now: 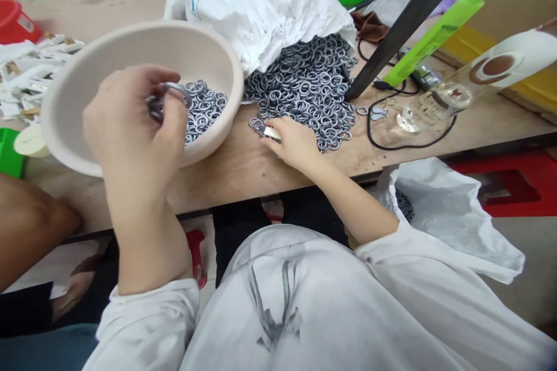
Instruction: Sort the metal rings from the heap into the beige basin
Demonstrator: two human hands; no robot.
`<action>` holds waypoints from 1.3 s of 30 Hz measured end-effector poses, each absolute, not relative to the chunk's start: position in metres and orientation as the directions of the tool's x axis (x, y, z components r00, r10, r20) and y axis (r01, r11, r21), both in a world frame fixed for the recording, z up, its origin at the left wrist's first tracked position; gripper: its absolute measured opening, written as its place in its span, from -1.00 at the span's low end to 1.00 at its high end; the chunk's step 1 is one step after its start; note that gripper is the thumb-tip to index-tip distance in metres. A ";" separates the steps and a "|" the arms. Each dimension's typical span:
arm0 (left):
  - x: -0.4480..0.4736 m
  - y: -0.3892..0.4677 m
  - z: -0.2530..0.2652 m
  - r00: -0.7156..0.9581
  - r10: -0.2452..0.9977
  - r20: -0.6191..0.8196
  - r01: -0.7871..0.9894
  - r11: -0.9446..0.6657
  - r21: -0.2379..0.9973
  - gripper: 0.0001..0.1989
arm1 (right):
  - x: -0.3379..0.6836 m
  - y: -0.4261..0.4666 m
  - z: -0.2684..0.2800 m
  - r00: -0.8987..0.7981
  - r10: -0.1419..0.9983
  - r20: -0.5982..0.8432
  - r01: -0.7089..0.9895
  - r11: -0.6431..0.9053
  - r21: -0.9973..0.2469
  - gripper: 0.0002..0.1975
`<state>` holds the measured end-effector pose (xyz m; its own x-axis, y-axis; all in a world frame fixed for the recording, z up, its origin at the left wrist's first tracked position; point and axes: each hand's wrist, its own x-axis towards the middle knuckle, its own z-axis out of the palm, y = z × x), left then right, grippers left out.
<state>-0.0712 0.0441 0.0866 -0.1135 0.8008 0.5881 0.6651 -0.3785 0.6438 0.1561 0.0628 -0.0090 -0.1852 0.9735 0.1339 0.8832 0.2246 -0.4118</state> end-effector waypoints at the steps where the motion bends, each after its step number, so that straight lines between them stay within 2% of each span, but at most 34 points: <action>1: -0.076 0.055 0.089 -0.048 0.850 0.525 0.767 -0.305 0.564 -0.79 | 0.149 0.072 -0.007 -0.199 0.973 0.120 0.905 0.230 -0.358 -0.61; 4: -0.082 0.068 0.086 0.030 0.926 0.377 0.929 -0.164 0.330 -0.69 | 0.130 0.094 -0.003 -0.250 0.967 0.045 0.939 0.254 -0.230 -0.67; 5: -0.081 0.065 0.084 0.042 0.923 0.383 0.939 -0.167 0.299 -0.66 | 0.127 0.099 -0.003 -0.258 0.966 0.024 0.944 0.257 -0.208 -0.71; 7: -0.074 0.048 0.076 0.076 0.873 0.482 0.911 -0.257 0.323 -0.64 | 0.127 0.104 -0.003 -0.246 0.969 0.032 0.943 0.247 -0.221 -0.74; 8: -0.069 0.037 0.071 0.099 0.832 0.545 0.869 -0.339 0.360 -0.67 | 0.130 0.103 -0.002 -0.236 0.970 0.058 0.932 0.242 -0.269 -0.75; 10: -0.056 0.014 0.058 0.087 0.737 0.670 0.753 -0.490 0.440 -0.76 | 0.141 0.095 0.000 -0.226 0.969 0.098 0.852 0.245 -0.462 -0.77; 12: -0.042 -0.001 0.042 0.152 0.782 0.604 0.652 -0.539 0.534 -0.83 | 0.154 0.080 0.003 -0.265 0.962 0.068 0.654 0.231 -0.720 -0.75; 13: -0.036 -0.005 0.034 0.163 0.827 0.539 0.632 -0.507 0.586 -0.83 | 0.160 0.071 0.005 -0.293 0.956 0.026 0.527 0.184 -0.830 -0.71; 15: -0.025 -0.007 0.019 0.171 0.900 0.402 0.607 -0.417 0.676 -0.81 | 0.166 0.052 0.008 -0.383 0.924 -0.013 0.291 0.108 -0.950 -0.60; 17: -0.017 -0.004 0.008 0.174 0.944 0.281 0.539 -0.330 0.775 -0.76 | 0.166 0.035 0.009 -0.422 0.907 -0.009 0.126 0.049 -0.991 -0.52; 19: -0.011 -0.003 0.001 0.157 0.972 0.173 0.376 -0.221 0.900 -0.66 | 0.161 0.021 0.009 -0.355 0.935 0.020 0.065 0.046 -0.997 -0.50; 21: -0.005 -0.004 -0.005 0.129 0.990 0.055 0.136 -0.072 0.988 -0.60 | 0.155 0.010 0.007 -0.246 0.966 0.085 0.087 0.109 -0.990 -0.51; 23: 0.000 -0.007 -0.008 0.166 0.985 -0.057 -0.086 0.072 0.994 -0.57 | 0.151 0.005 0.005 -0.190 0.968 0.161 0.116 0.185 -0.976 -0.52; 25: 0.004 -0.009 -0.009 0.246 0.961 -0.123 -0.222 0.179 0.958 -0.55 | 0.148 0.004 0.003 -0.212 0.960 0.181 0.096 0.205 -0.974 -0.55; 28: 0.008 -0.010 -0.007 0.295 0.941 -0.166 -0.337 0.265 0.903 -0.54 | 0.148 0.011 -0.002 -0.211 0.966 0.151 0.092 0.173 -0.981 -0.55; 31: 0.008 -0.009 -0.003 0.286 0.936 -0.205 -0.407 0.312 0.859 -0.54 | 0.153 0.014 -0.004 -0.156 0.966 0.208 0.202 0.238 -0.950 -0.49; 36: 0.008 -0.008 -0.002 0.222 0.937 -0.271 -0.448 0.345 0.825 -0.54 | 0.159 0.002 -0.001 -0.341 0.875 0.343 0.442 0.471 -0.764 -0.45; 39: 0.011 -0.009 -0.003 0.212 0.935 -0.285 -0.457 0.353 0.816 -0.56 | 0.159 -0.003 -0.001 -0.377 0.850 0.367 0.522 0.523 -0.674 -0.45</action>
<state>0.0105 -0.0086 -0.0026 0.2120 0.9348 -0.2851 -0.4574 0.3527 0.8164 0.1594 -0.0027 -0.0012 -0.3773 0.8501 0.3673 0.5222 0.5228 -0.6738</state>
